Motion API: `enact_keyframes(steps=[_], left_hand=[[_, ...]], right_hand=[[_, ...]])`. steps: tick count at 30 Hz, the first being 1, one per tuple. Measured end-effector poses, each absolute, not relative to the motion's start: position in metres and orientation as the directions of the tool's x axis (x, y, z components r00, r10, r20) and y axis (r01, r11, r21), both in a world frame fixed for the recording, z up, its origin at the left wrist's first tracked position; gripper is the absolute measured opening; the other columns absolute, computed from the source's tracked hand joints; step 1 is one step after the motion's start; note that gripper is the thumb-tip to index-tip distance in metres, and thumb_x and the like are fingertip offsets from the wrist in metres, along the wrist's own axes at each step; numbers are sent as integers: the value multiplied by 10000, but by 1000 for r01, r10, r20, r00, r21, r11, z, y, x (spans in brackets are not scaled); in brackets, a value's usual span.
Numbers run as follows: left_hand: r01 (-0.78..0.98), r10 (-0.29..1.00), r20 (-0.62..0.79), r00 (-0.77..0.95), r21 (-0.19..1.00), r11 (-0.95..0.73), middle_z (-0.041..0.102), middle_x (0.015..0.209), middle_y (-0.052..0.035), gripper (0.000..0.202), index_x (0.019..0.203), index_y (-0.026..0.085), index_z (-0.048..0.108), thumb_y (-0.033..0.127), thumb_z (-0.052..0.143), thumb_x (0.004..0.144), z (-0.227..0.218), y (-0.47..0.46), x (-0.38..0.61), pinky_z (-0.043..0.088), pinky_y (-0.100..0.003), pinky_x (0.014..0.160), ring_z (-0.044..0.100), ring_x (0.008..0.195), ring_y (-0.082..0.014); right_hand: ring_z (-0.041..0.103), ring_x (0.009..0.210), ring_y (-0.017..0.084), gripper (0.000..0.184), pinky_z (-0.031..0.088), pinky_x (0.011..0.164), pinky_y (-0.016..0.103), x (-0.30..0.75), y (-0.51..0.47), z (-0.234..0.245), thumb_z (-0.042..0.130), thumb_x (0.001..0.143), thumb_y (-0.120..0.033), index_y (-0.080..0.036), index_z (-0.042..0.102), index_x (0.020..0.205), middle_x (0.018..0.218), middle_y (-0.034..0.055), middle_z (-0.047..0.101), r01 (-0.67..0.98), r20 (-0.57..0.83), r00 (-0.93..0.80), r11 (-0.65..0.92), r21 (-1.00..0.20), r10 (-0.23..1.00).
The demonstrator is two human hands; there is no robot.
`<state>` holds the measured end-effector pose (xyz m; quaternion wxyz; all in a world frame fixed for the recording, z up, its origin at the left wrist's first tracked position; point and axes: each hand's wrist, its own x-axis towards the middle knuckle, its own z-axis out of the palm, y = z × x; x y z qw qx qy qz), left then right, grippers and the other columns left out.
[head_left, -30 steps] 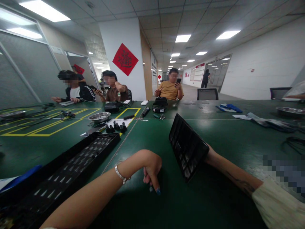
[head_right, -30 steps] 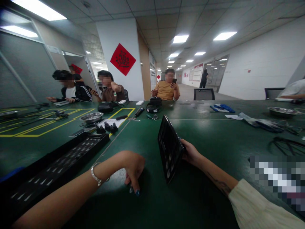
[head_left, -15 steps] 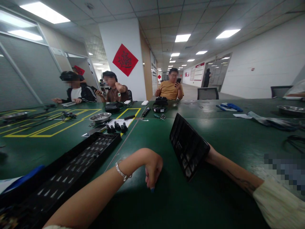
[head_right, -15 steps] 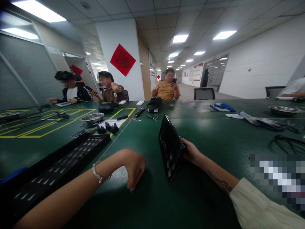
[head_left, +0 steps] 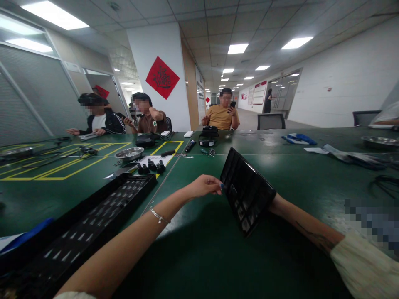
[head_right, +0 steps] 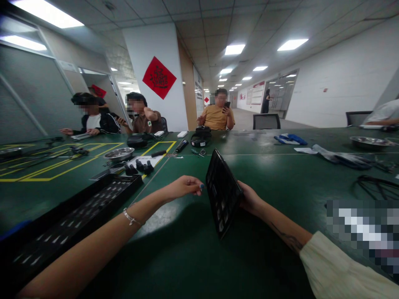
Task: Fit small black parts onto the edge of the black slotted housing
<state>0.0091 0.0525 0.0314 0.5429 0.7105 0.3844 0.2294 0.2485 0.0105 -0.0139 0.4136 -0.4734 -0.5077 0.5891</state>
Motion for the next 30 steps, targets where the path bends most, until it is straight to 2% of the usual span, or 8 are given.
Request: enact_keyframes(steps=[3,6,10,15,18,23,30], left_hand=[[195,870,-45,491,979,-59,641,684,-24,256,824,107,648,343,641,726,20,57,14,437,-223,675,562,643,-93],[76,920,15,392,996,-49,634,710,-28,273,842,107,649,348,660,715,8,62,19,435,-238,727,561,689,-103],[-82,953,41,299,996,-17,631,777,-40,294,891,111,642,356,657,729,-5,68,20,423,-246,780,564,757,-113],[-197,971,-20,238,978,69,619,761,-41,281,822,110,620,360,685,709,-16,71,17,432,-232,754,568,742,-106],[-223,972,-30,232,971,84,607,729,-22,296,802,116,602,349,725,666,-21,71,16,437,-214,708,563,701,-93],[-226,946,14,325,972,63,601,690,5,394,819,117,595,363,782,574,-24,62,20,413,-182,597,534,606,-69],[-150,948,65,311,988,-18,648,776,-45,445,835,104,652,442,761,566,-20,51,26,412,-213,649,558,682,-104]], right_hand=[[560,1071,243,318,451,902,365,247,10,-14,386,832,-362,-219,621,990,1081,68,648,-175,-160,-206,-197,-965,965],[565,1062,218,303,450,907,361,242,10,-17,376,838,-341,-214,617,969,1093,59,641,-241,-191,-193,-235,-942,962],[578,1029,212,337,486,838,368,235,10,-22,341,857,-362,-213,584,1037,1080,68,639,-158,-183,-201,-216,-963,962],[594,975,224,360,491,800,390,231,6,-23,338,863,-392,-227,566,1087,1014,72,656,-129,-173,-206,-202,-971,963],[599,957,224,345,487,804,397,232,5,-22,350,855,-388,-234,573,1068,982,70,661,-136,-166,-209,-197,-971,964],[612,909,218,324,489,799,401,234,7,-23,353,848,-394,-225,586,995,915,63,668,-130,-164,-204,-193,-973,965],[624,850,213,242,497,784,393,238,14,-36,446,821,-353,-217,613,932,870,60,678,-334,-142,-290,-239,-912,947]])
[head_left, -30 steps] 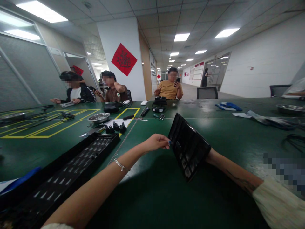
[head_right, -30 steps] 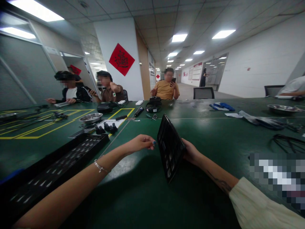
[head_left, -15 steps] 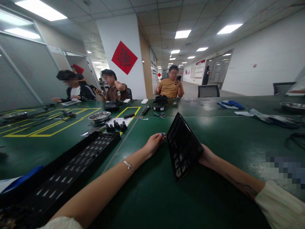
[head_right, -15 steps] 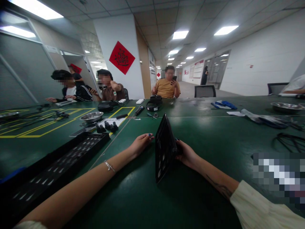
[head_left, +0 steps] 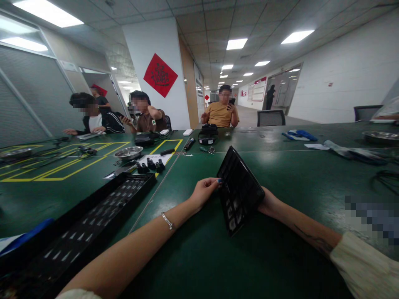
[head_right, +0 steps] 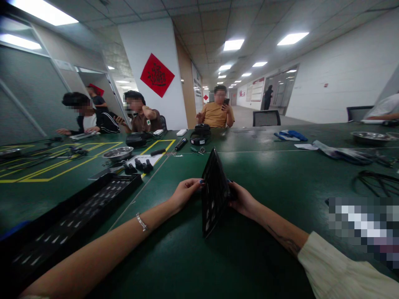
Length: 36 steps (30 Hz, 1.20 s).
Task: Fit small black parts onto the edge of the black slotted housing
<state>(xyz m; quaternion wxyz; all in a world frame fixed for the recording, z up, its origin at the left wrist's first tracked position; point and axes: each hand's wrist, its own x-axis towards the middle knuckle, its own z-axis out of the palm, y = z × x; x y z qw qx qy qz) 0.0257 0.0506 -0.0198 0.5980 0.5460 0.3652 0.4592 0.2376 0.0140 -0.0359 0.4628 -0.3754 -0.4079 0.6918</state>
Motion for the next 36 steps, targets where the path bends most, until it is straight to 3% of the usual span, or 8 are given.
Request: enact_keyframes(steps=[4,9,15,24,36], left_hand=[[-99,953,72,294,994,-44,621,656,-25,449,689,110,627,523,734,549,-22,53,25,385,-216,600,528,603,-98],[-92,942,85,325,994,-58,550,548,3,516,565,148,481,645,613,609,-22,56,26,345,-212,535,485,518,-87],[-75,933,106,344,994,-85,341,417,64,561,549,186,377,726,413,696,-20,52,24,332,-220,482,505,480,-119],[-105,948,25,318,994,9,342,446,70,534,630,188,387,714,394,717,-22,58,24,344,-214,456,513,467,-126],[188,918,274,288,923,-335,355,550,37,519,624,179,384,647,268,817,-37,47,30,290,-227,480,340,504,-96]], right_hand=[[629,841,211,214,500,789,396,239,16,-40,463,818,-327,-228,625,916,857,47,686,-397,-147,-299,-263,-879,943],[626,879,218,219,502,791,398,240,15,-39,475,813,-336,-225,632,919,892,56,686,-397,-132,-323,-260,-880,937],[613,935,228,232,502,798,402,238,12,-36,488,811,-339,-222,628,954,952,65,678,-395,-131,-303,-249,-884,944],[614,927,220,236,512,779,389,236,10,-33,497,811,-335,-229,619,983,961,58,674,-392,-125,-299,-241,-888,946],[620,699,160,226,510,661,319,217,0,-27,434,865,-336,-206,571,987,815,40,656,-461,-216,-354,-370,-806,910]])
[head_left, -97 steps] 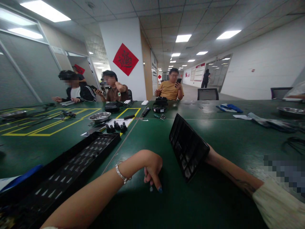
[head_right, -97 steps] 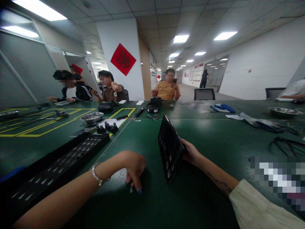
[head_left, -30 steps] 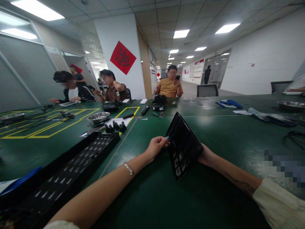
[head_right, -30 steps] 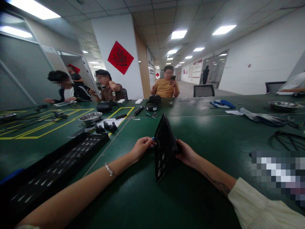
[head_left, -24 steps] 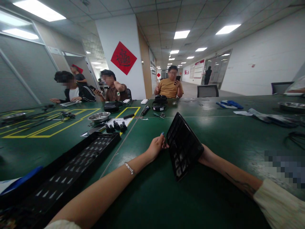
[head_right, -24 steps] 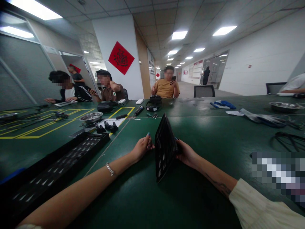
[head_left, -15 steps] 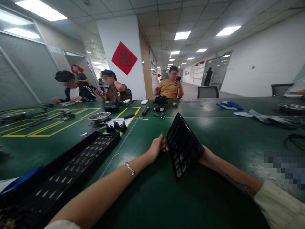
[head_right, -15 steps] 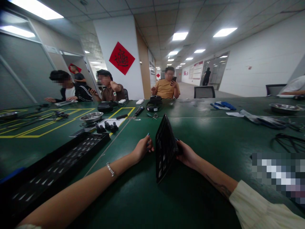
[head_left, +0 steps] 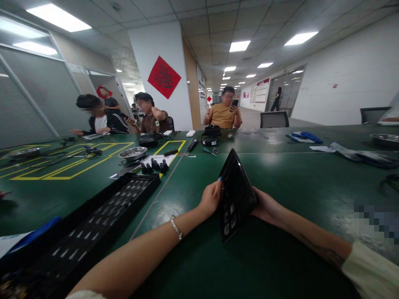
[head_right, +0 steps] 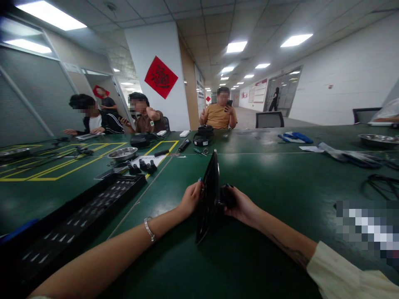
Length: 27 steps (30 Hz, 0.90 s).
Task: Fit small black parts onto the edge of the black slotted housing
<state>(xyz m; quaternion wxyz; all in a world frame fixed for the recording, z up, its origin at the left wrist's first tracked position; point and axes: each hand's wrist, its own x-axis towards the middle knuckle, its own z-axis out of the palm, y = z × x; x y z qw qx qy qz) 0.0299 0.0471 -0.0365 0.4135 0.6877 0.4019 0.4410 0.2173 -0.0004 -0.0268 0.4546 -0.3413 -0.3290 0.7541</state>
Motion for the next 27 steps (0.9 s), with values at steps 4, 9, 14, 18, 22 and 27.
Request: enact_keyframes(steps=[4,9,14,18,22,27], left_hand=[[299,895,316,315,862,-410,359,580,25,496,634,169,411,595,268,844,-29,41,27,292,-226,508,341,559,-108],[339,894,299,333,847,-410,394,590,15,513,647,156,460,589,269,845,-27,40,26,295,-221,504,361,563,-114],[286,923,199,328,911,-298,429,559,14,546,651,148,491,642,316,802,-31,43,28,275,-214,461,379,513,-107],[265,936,157,314,933,-245,414,511,26,557,619,150,483,683,381,744,-30,44,29,249,-209,425,365,458,-94],[227,949,155,274,949,-220,395,474,40,561,579,160,453,711,438,686,-27,47,29,257,-202,419,364,433,-85],[163,946,132,295,969,-186,392,470,47,569,575,163,437,724,449,669,-26,49,29,274,-198,415,355,421,-76]], right_hand=[[591,601,124,178,494,588,260,208,-7,-20,398,891,-285,-189,544,922,731,16,622,-523,-280,-327,-420,-742,903],[603,610,121,143,487,534,231,206,-10,-15,396,897,-276,-191,510,910,746,20,619,-504,-284,-292,-399,-766,913],[576,549,110,152,433,436,197,207,-8,-22,421,884,-337,-202,490,887,690,19,605,-469,-229,-325,-367,-803,918],[568,549,114,172,409,419,204,209,-6,-27,436,875,-366,-201,475,904,714,29,603,-469,-202,-346,-355,-809,916],[544,472,105,161,376,396,199,207,-10,-26,426,879,-363,-204,429,909,675,12,590,-434,-157,-323,-294,-852,933],[538,445,98,217,361,395,185,203,-16,-21,449,868,-397,-211,390,961,656,-2,587,-378,-112,-321,-235,-896,941]])
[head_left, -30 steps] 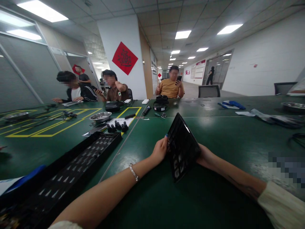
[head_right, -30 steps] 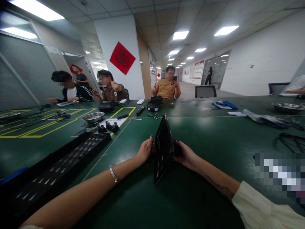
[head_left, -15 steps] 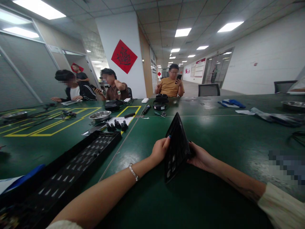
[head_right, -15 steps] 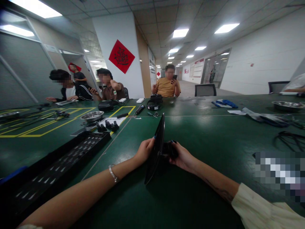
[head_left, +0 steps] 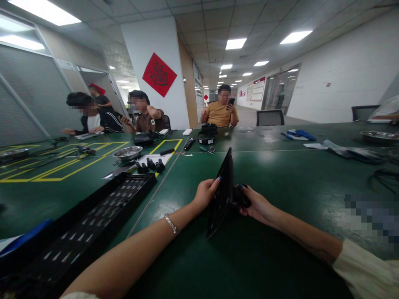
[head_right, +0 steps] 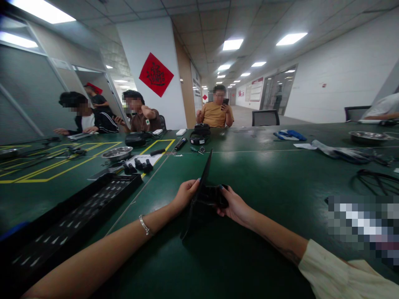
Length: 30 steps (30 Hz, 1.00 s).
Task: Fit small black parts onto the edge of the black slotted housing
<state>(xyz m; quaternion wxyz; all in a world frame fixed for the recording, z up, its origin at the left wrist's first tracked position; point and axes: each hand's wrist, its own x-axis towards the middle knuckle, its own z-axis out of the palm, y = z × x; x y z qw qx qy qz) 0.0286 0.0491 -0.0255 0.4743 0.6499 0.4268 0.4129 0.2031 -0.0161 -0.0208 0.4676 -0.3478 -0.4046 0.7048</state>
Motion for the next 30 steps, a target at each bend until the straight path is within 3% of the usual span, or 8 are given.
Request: enact_keyframes(steps=[5,17,22,30], left_hand=[[158,925,123,359,969,-191,394,487,46,564,596,156,450,710,430,699,-27,47,27,265,-203,417,349,433,-78],[199,946,125,298,961,-190,410,512,38,485,640,155,493,626,434,741,-26,45,25,276,-220,453,371,489,-107],[231,932,169,321,940,-250,456,576,22,379,651,151,511,510,451,758,-22,41,25,300,-218,479,410,540,-120],[367,903,280,326,843,-394,425,546,15,382,568,177,461,482,420,794,-14,39,22,296,-231,530,391,546,-134]], right_hand=[[535,431,98,211,356,381,184,203,-16,-21,473,854,-390,-213,391,934,641,-15,571,-379,-117,-298,-230,-896,947],[557,549,105,99,440,454,209,205,-13,-22,448,871,-293,-201,451,908,735,17,585,-491,-212,-258,-317,-812,943],[555,563,109,103,445,456,216,204,-12,-24,470,856,-297,-204,461,899,762,16,583,-510,-194,-252,-300,-806,948],[557,570,120,82,452,457,227,203,-12,-25,472,842,-276,-204,471,881,737,16,583,-498,-211,-182,-276,-822,960]])
